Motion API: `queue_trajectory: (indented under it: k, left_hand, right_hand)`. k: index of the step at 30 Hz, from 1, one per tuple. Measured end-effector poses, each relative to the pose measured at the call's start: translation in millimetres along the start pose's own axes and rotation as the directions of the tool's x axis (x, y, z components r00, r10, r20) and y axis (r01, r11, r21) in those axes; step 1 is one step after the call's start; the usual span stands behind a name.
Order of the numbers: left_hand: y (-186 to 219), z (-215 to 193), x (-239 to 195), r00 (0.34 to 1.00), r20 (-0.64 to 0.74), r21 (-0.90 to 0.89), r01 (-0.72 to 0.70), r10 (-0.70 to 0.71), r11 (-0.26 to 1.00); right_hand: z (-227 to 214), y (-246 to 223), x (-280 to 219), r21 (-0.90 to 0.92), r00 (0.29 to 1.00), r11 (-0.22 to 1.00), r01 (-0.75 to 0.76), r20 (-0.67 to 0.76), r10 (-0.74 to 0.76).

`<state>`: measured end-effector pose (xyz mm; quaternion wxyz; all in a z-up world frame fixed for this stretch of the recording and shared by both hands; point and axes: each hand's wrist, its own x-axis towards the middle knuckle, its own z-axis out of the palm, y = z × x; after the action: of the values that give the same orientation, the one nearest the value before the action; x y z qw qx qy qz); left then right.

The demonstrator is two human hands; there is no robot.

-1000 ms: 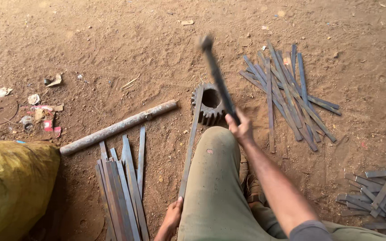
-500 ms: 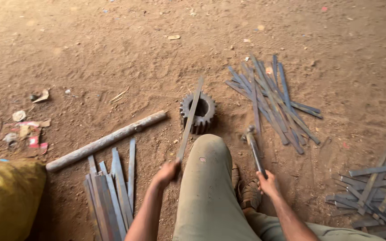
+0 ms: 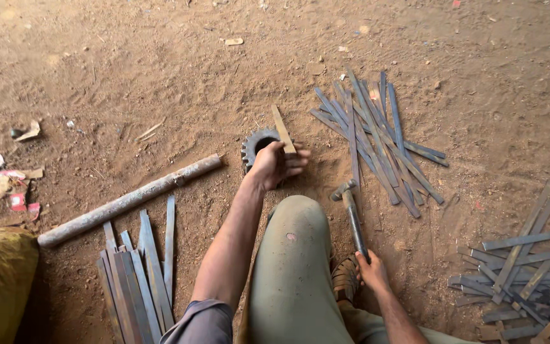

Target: The person sits on the ground and repeatedly hammers metal rods placed on a gear-shaped object. The person uses a hammer to strike the rods, adjusting their position between strikes.

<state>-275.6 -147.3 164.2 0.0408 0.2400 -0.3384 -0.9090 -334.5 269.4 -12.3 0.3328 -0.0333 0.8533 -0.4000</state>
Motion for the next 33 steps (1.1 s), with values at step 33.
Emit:
queue_trajectory:
  k: [33]
  left_hand:
    - [-47.7,-48.9,12.1,0.986,-0.077,0.644,-0.065,0.148,0.762]
  right_hand:
    - [25.2,13.3,16.6,-0.3,0.996,0.95,-0.091,-0.009,0.092]
